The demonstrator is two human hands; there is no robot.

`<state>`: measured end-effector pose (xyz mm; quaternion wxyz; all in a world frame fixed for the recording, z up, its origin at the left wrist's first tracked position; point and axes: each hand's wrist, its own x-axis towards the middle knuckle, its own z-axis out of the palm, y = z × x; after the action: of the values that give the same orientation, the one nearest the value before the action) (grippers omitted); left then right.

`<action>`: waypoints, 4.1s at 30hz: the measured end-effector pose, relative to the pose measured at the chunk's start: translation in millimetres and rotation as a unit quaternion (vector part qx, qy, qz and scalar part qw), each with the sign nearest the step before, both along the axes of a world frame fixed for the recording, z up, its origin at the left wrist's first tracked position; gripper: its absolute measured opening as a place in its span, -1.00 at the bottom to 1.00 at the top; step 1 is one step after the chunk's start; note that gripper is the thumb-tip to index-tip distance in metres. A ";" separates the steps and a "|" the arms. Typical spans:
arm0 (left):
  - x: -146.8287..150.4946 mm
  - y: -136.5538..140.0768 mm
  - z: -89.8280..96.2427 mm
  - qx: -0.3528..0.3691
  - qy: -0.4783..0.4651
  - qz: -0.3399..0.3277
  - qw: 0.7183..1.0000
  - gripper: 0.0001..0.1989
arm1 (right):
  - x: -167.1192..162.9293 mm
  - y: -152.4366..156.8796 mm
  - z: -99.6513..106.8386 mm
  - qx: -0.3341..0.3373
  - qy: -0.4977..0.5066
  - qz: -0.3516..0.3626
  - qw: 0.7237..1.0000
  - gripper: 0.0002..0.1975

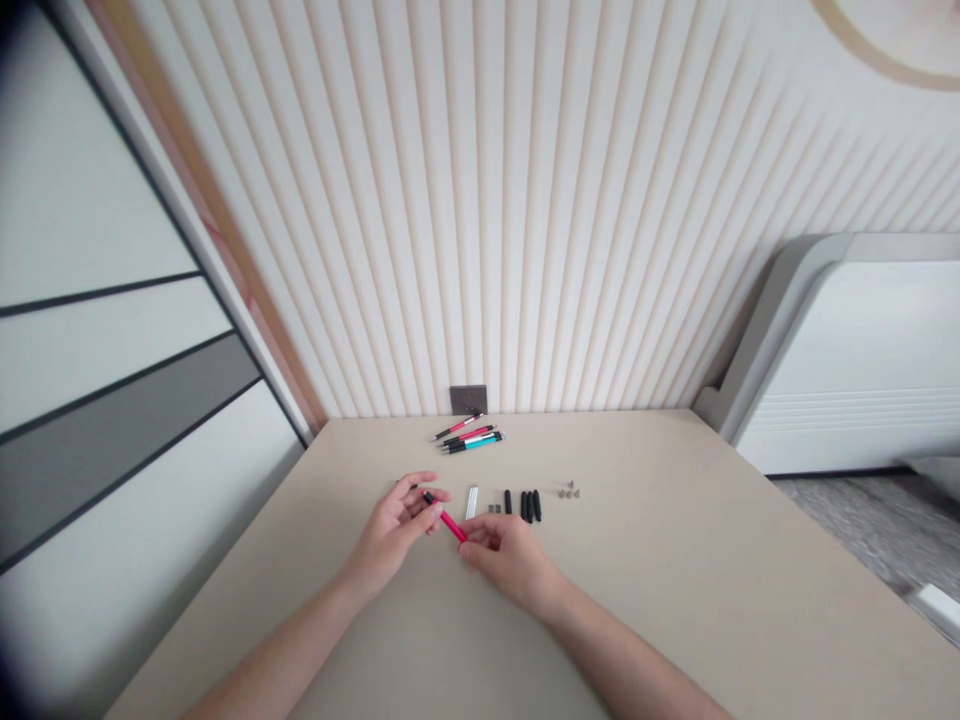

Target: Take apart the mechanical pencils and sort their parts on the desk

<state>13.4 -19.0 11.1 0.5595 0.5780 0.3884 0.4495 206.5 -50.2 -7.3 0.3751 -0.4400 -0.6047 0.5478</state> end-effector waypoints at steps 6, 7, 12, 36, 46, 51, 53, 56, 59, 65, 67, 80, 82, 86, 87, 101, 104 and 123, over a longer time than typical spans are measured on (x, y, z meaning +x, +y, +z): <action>0.5 -2.4 1.9 -0.019 -0.038 -0.021 0.999 -0.66 | 0.6 0.2 -2.5 -0.044 0.042 0.026 0.998 -0.62; 0.7 -2.4 1.4 -0.017 -0.039 -0.021 0.999 -0.68 | 0.7 0.0 -2.6 -0.046 0.041 0.031 0.998 -0.61; 0.6 -0.7 0.8 0.013 -0.030 0.011 0.999 -0.74 | 1.7 -0.9 1.0 -0.026 0.009 0.036 0.999 -0.59; -80.5 60.2 -6.5 0.011 0.112 0.258 0.960 -0.48 | 4.7 -2.0 -3.7 0.172 -0.152 -0.064 0.971 -0.72; -85.1 62.4 -14.4 0.074 0.228 0.240 0.941 -0.56 | 4.3 -3.9 -2.9 0.171 -0.181 -0.058 0.967 -0.70; -83.7 60.5 -13.6 0.102 0.292 0.237 0.921 -0.61 | 4.6 -4.5 -4.2 0.180 -0.193 -0.044 0.964 -0.69; -81.9 58.7 -12.3 0.113 0.319 0.236 0.911 -0.68 | 4.5 -4.8 -5.1 0.188 -0.197 -0.035 0.962 -0.69; -78.8 56.5 -11.5 0.116 0.330 0.230 0.908 -0.74 | 4.3 -5.5 -4.6 0.201 -0.202 -0.022 0.958 -0.70; -77.0 55.7 -12.7 0.097 0.304 0.224 0.921 -0.70 | 4.2 -6.1 -2.6 0.208 -0.209 -0.021 0.955 -0.70; -76.8 56.6 -15.9 0.083 0.301 0.224 0.923 -0.71 | 5.2 -5.8 -4.2 0.212 -0.212 -0.019 0.954 -0.71; -76.7 56.7 -16.3 0.098 0.314 0.227 0.917 -0.74 | 5.3 -5.3 -6.3 0.211 -0.214 -0.021 0.954 -0.71; -80.2 58.1 -22.4 0.129 0.337 0.183 0.915 -0.76 | 5.4 -5.3 -3.7 0.212 -0.221 -0.031 0.952 -0.82; -81.2 60.3 -25.8 0.143 0.338 0.174 0.914 -0.74 | 5.6 -4.9 -4.2 0.224 -0.219 -0.031 0.949 -0.85; -83.8 67.4 -36.1 0.183 0.388 0.149 0.891 -0.73 | 4.5 -3.1 -4.7 0.235 -0.214 -0.039 0.947 -0.88; -84.6 69.3 -38.7 0.195 0.401 0.147 0.883 -0.73 | 4.1 -2.6 -4.7 0.231 -0.216 -0.041 0.948 -0.88; -79.7 65.4 -40.1 0.216 0.487 0.157 0.831 -0.82 | -13.4 37.5 5.0 0.213 -0.326 -0.059 0.919 -0.81; -78.6 63.2 -40.2 0.216 0.494 0.153 0.828 -0.83 | -23.3 45.6 3.4 0.189 -0.349 -0.047 0.917 -0.80; -79.5 61.3 -43.6 0.206 0.519 0.142 0.817 -0.76 | -45.6 45.0 -5.7 0.187 -0.376 -0.029 0.907 -0.64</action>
<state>-66.1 42.3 -32.5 0.0727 0.7658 0.5971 0.2276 160.9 -5.2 -12.9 0.2107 -0.5526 -0.7792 0.2075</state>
